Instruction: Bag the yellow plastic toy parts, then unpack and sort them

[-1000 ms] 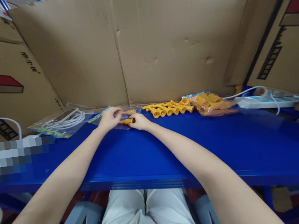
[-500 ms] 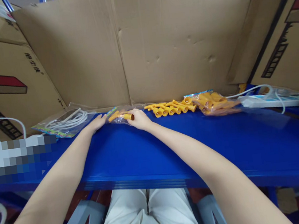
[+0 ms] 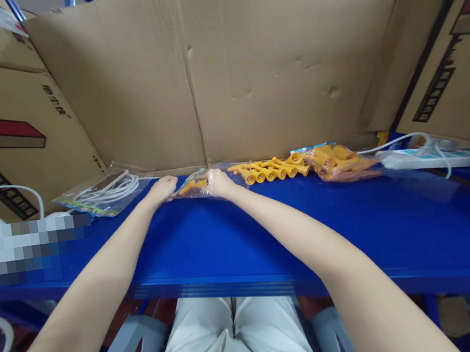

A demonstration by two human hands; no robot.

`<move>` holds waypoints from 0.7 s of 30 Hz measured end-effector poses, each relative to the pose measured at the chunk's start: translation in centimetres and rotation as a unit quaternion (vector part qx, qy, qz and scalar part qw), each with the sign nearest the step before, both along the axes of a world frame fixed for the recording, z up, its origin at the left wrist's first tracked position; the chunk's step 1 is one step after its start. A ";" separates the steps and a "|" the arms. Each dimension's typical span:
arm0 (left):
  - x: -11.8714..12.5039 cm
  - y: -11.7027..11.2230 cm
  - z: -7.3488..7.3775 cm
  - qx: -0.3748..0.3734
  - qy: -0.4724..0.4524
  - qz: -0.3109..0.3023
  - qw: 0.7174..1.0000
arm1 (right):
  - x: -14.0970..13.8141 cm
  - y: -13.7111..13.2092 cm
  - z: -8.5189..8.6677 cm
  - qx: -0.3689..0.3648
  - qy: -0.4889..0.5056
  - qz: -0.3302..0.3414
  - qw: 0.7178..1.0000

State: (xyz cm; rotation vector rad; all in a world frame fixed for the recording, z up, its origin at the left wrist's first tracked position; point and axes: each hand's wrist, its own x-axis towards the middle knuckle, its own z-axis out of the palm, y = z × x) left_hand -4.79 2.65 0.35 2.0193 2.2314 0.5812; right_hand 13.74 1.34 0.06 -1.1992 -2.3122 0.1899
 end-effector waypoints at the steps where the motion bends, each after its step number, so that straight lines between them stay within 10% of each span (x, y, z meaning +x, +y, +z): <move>1: 0.3 -0.2 0.0 0.005 0.008 -0.005 1.000 | 0.0 0.2 0.0 -0.018 0.005 -0.007 1.000; 21: 0.6 -1.5 0.1 0.037 0.086 0.010 0.996 | 1.0 3.6 0.8 -0.388 0.083 0.076 0.915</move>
